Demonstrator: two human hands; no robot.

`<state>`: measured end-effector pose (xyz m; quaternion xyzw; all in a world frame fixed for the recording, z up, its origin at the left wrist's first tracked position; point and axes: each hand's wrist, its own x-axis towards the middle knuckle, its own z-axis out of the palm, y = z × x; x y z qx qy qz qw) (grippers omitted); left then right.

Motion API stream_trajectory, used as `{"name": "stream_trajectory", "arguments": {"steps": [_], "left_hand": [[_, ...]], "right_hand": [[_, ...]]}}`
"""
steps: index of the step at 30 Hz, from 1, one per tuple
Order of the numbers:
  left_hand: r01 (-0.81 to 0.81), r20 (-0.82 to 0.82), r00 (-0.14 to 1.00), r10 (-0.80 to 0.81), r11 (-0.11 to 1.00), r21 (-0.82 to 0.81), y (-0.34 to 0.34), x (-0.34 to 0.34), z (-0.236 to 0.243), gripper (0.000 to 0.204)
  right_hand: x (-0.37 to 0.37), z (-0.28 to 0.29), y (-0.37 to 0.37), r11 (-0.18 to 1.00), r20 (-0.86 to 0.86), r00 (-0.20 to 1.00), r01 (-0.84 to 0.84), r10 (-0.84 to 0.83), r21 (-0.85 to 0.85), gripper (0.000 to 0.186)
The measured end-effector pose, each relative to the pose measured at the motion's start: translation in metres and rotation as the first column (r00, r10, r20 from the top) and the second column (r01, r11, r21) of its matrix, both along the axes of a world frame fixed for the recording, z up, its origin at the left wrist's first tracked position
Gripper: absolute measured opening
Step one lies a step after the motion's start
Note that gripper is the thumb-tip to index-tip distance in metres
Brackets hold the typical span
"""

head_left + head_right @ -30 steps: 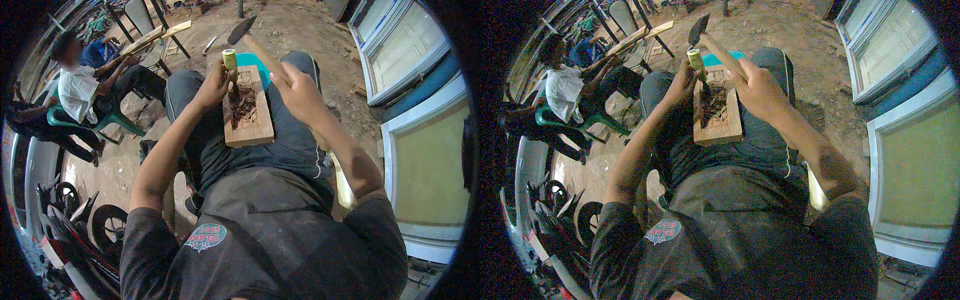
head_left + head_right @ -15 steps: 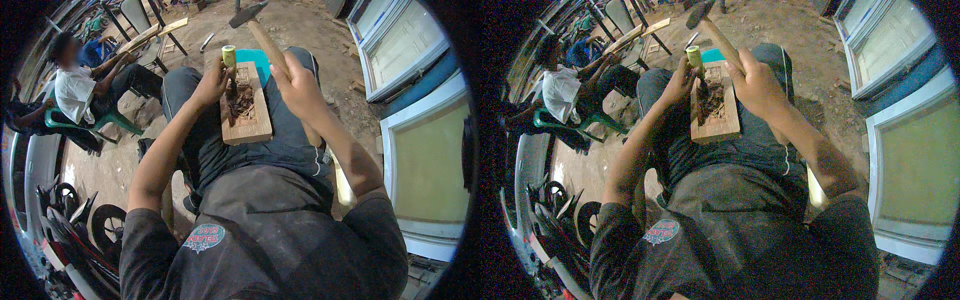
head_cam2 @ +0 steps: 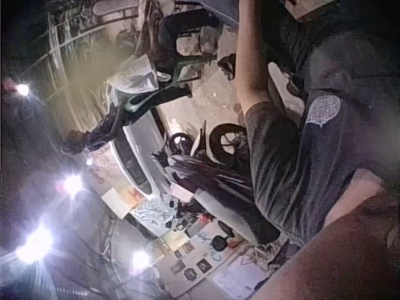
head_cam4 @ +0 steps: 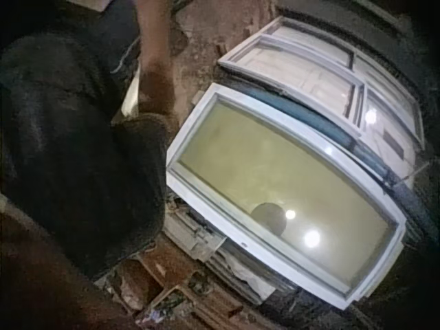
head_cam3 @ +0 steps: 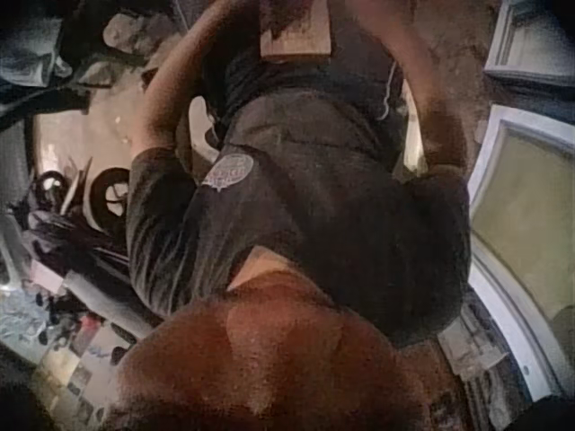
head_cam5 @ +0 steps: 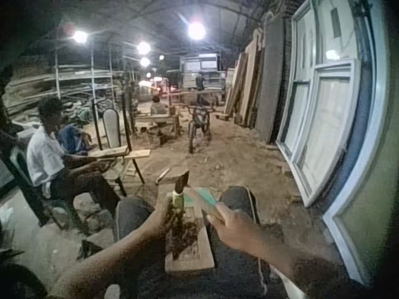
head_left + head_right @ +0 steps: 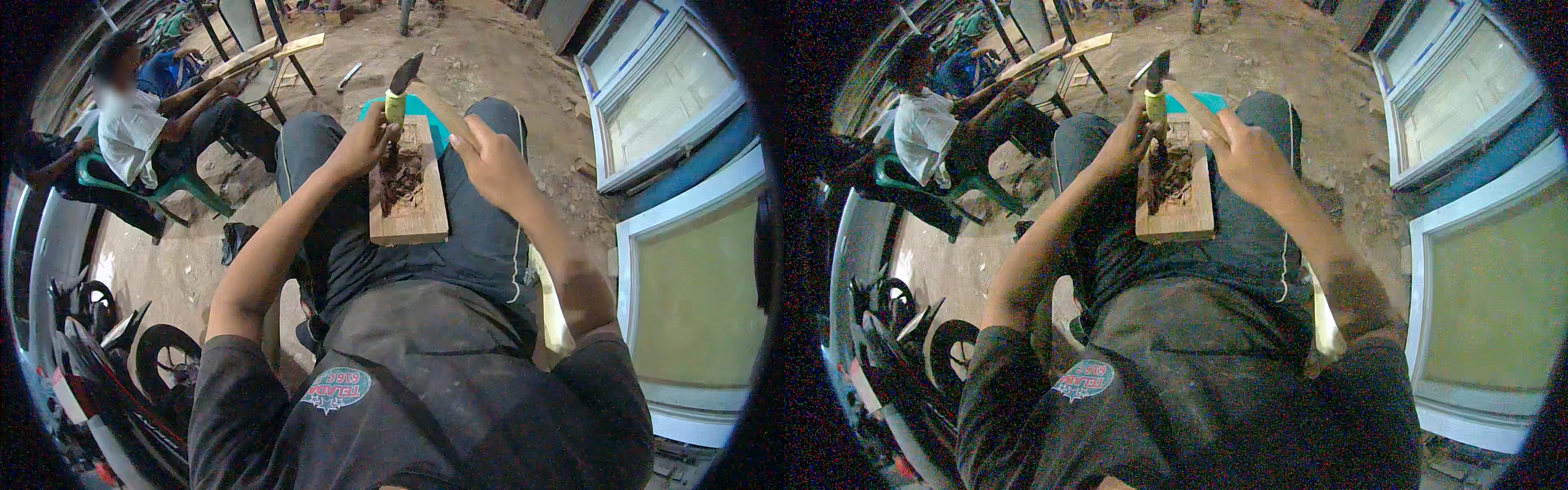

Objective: The person carves a design into a block of wood using a chisel and a wooden mallet, striking the chisel repeatedly to remove wood chips.

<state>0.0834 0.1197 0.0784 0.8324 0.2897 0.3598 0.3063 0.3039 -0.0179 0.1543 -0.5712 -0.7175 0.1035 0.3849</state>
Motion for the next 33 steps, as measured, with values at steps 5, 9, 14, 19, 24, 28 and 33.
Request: {"name": "stream_trajectory", "arguments": {"steps": [5,9,14,19,24,28,33], "left_hand": [[-0.022,-0.021,1.000,0.023,0.999,0.046,-0.003,-0.001,0.003,0.047],[-0.045,-0.018,0.999,0.047,0.995,0.092,0.004,-0.004,-0.009,0.047],[0.014,0.003,1.000,-0.014,1.000,0.007,0.003,0.000,-0.005,0.046],[0.010,0.019,1.000,-0.012,0.994,0.110,0.012,-0.003,-0.015,0.045],[-0.007,0.017,1.000,0.004,0.991,0.133,0.018,-0.001,-0.019,0.046],[0.002,0.001,1.000,-0.003,0.997,0.080,0.012,-0.001,-0.013,0.045],[-0.008,0.007,1.000,0.007,0.993,0.121,0.005,-0.002,-0.008,0.044]], "right_hand": [[0.006,0.011,0.002,1.000,0.100,0.995,-0.018,0.018,0.001,0.030],[-0.005,0.007,0.001,0.997,-0.010,0.999,0.035,-0.036,-0.067,0.031],[-0.007,0.007,-0.003,0.995,-0.045,0.997,0.064,-0.068,-0.079,0.032],[-0.009,0.015,-0.005,0.989,0.091,0.994,0.065,-0.053,-0.136,0.034],[-0.005,0.011,0.000,0.995,0.007,0.996,0.090,-0.090,-0.045,0.036],[0.000,0.008,0.003,0.991,0.050,0.993,0.114,-0.111,-0.066,0.036],[0.003,0.002,0.004,0.990,0.023,0.995,0.100,-0.098,-0.095,0.035]]}}
